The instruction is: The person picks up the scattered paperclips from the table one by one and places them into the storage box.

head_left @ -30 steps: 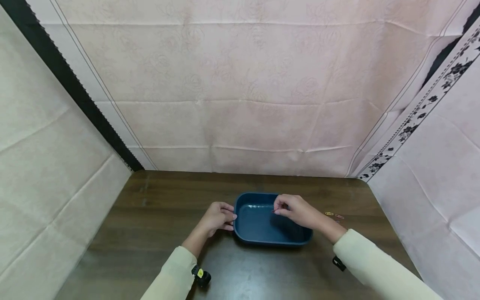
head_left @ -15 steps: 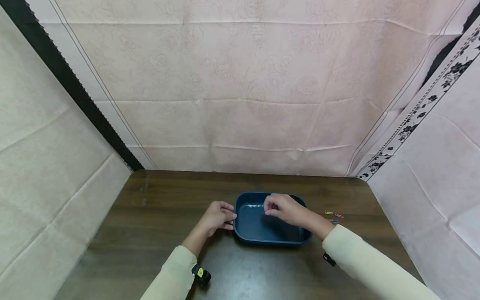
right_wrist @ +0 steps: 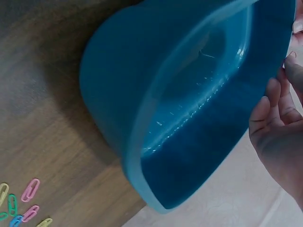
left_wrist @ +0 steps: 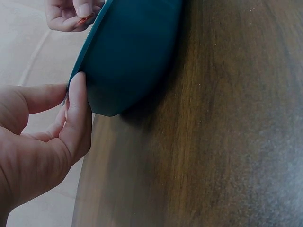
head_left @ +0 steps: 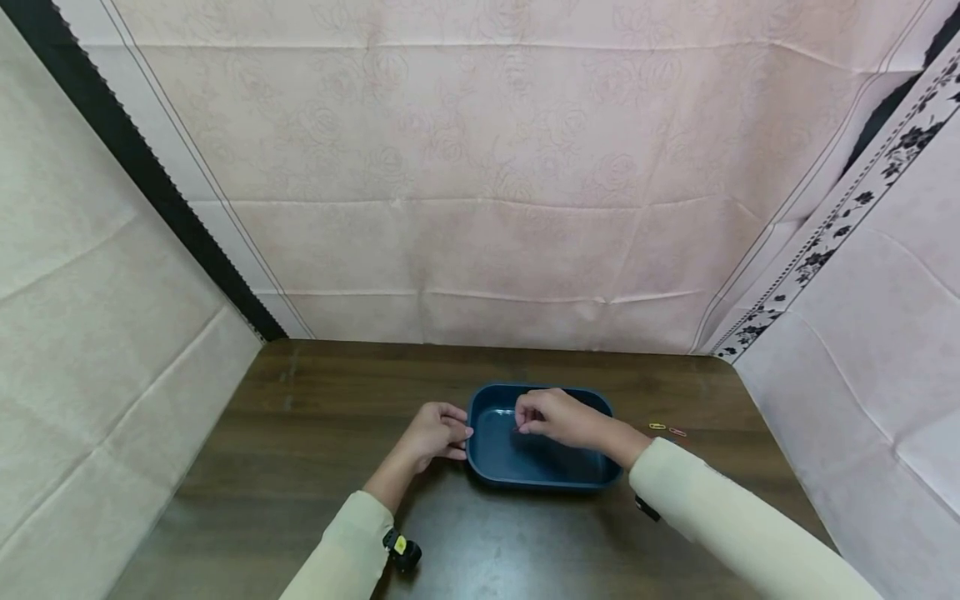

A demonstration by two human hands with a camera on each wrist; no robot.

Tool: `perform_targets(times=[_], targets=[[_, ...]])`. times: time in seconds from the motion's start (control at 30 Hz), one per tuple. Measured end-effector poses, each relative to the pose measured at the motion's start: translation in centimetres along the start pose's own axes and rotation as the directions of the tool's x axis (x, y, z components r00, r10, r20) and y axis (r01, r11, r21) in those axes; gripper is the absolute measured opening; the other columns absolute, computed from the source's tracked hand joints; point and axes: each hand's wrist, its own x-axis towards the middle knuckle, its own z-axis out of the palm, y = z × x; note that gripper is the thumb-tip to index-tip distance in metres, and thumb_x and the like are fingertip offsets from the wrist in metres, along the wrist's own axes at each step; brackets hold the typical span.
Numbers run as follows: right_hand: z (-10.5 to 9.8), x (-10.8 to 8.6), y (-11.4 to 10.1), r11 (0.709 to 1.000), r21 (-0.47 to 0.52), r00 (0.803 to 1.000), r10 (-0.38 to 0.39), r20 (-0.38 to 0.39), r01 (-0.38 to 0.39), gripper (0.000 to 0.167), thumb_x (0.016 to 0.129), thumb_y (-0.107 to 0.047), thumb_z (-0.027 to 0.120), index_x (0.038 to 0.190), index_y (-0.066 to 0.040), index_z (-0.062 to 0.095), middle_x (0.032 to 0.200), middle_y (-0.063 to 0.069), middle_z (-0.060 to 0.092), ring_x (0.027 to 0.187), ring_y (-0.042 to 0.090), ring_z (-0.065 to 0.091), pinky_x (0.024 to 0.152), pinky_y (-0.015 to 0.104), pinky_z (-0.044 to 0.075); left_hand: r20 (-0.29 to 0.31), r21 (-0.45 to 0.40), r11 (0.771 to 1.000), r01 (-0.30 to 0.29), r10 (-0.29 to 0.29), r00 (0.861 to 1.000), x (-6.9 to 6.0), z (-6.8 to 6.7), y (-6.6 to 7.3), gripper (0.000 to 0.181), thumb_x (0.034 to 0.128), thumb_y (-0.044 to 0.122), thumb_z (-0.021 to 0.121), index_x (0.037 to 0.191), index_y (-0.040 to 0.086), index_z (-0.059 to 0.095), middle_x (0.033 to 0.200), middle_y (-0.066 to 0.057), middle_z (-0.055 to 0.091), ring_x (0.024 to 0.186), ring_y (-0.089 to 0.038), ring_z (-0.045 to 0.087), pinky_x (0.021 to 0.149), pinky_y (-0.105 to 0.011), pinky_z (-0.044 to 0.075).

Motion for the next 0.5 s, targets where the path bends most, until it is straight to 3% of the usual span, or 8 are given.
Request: perform_targets(times=[0.2,0.5], targets=[[0.3,0.8,0.3,1.000,-0.024,0.999,-0.004,0.052,0.005,0.008,0.101,-0.018,0.067,0.094,-0.022,0.064,0.092,-0.009,0.062,0.082,0.009,0.058,0.074,0.022,0.056,0.007,0.006,1.000,0.005,-0.005,1.000,0.1,-0.1,0.1,0.029,0.1006,0.005,0.065,0.126,-0.006,0.058,0.099,-0.017,0.065,0.078,-0.020,0.067,0.071,-0.035,0.067],[1.1,1.9,0.3,0.999,-0.021,0.990,-0.029,0.135,0.032,0.008,0.100,-0.018,0.069,0.093,-0.020,0.066,0.090,-0.009,0.064,0.079,0.006,0.058,0.072,0.020,0.056,0.020,0.024,1.000,0.002,-0.002,1.000,0.0,-0.1,0.2,0.029,0.1011,0.006,0.064,0.126,-0.007,0.057,0.099,-0.018,0.065,0.077,-0.021,0.068,0.072,-0.036,0.066]])
